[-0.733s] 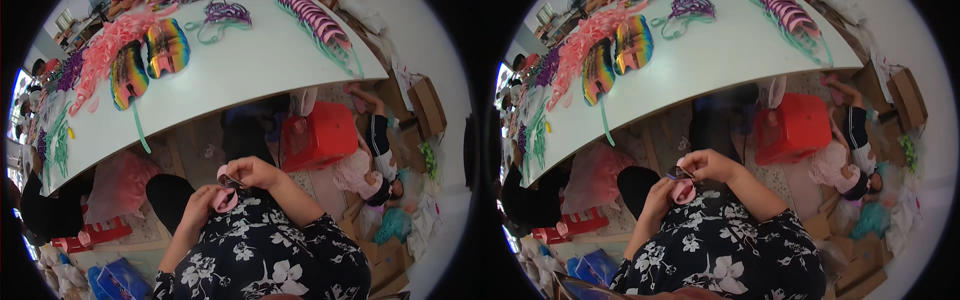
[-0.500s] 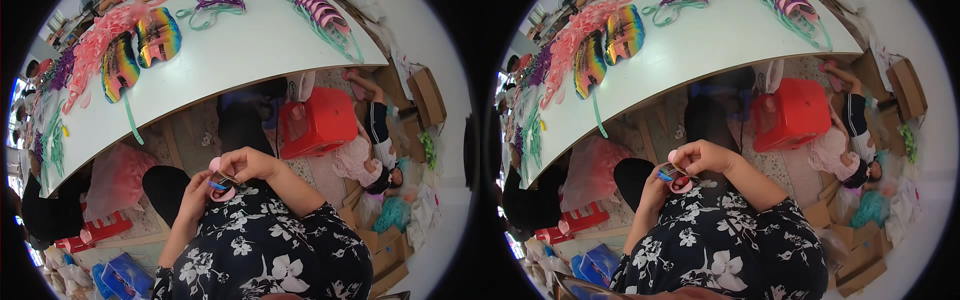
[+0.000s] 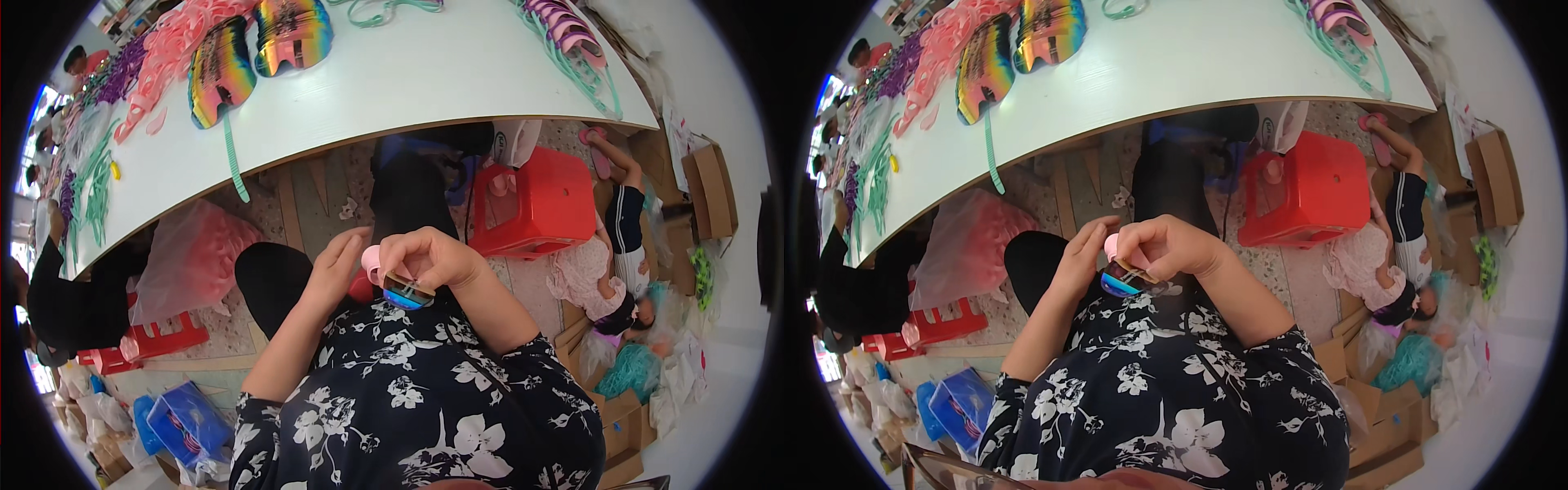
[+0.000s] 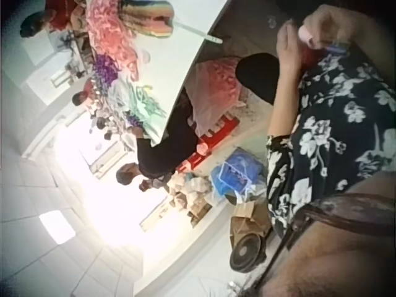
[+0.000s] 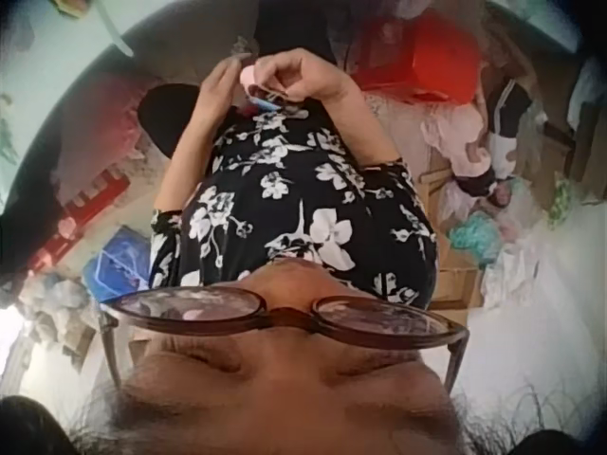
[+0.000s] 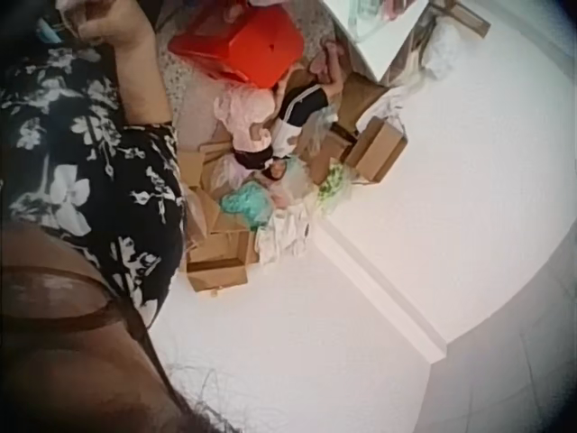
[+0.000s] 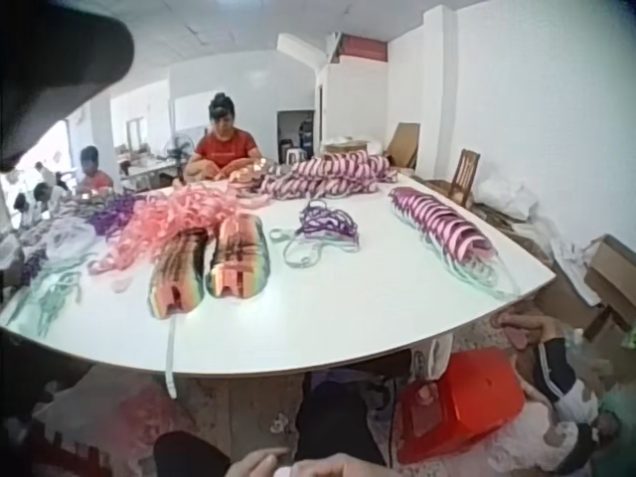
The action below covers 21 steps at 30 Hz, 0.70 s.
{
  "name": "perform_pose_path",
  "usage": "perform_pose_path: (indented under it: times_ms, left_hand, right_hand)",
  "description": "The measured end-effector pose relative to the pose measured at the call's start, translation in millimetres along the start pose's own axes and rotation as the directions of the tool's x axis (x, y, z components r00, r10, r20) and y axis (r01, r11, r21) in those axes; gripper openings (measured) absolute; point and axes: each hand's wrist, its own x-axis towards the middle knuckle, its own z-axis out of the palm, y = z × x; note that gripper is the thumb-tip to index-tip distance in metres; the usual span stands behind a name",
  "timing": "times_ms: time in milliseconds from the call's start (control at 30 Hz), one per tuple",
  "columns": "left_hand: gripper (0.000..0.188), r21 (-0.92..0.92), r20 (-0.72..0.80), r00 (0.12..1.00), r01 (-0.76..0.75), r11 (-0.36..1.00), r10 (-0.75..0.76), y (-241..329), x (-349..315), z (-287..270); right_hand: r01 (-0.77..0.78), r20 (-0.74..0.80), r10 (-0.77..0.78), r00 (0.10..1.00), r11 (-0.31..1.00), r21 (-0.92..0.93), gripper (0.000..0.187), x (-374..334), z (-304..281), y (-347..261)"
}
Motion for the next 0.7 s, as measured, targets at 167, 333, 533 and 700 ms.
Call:
perform_pose_path:
  times_ms: [167,333,533,700]
  left_hand:
    - [0.028,-0.186,0.113,0.994,0.027,0.982,-0.006,18,-5,16]
    - [0.024,-0.166,0.112,0.974,0.212,0.963,-0.195,12,-15,9]
    - [0.018,-0.477,-0.027,0.999,0.018,0.879,-0.036,20,-20,-4]
    - [0.021,-0.555,-0.089,0.996,-0.047,0.830,-0.003,40,-24,-12]
  right_hand:
    - [-0.021,0.001,0.021,1.000,1.000,-0.016,0.042,2,2,-3]
    - [-0.004,-0.064,0.001,0.998,0.999,-0.048,0.041,-4,-6,-2]
    - [0.052,-0.244,-0.158,0.957,0.919,-0.392,0.041,-4,-10,-5]
    - [-0.014,-0.551,-0.233,0.801,0.913,-0.408,0.035,-11,0,-3]
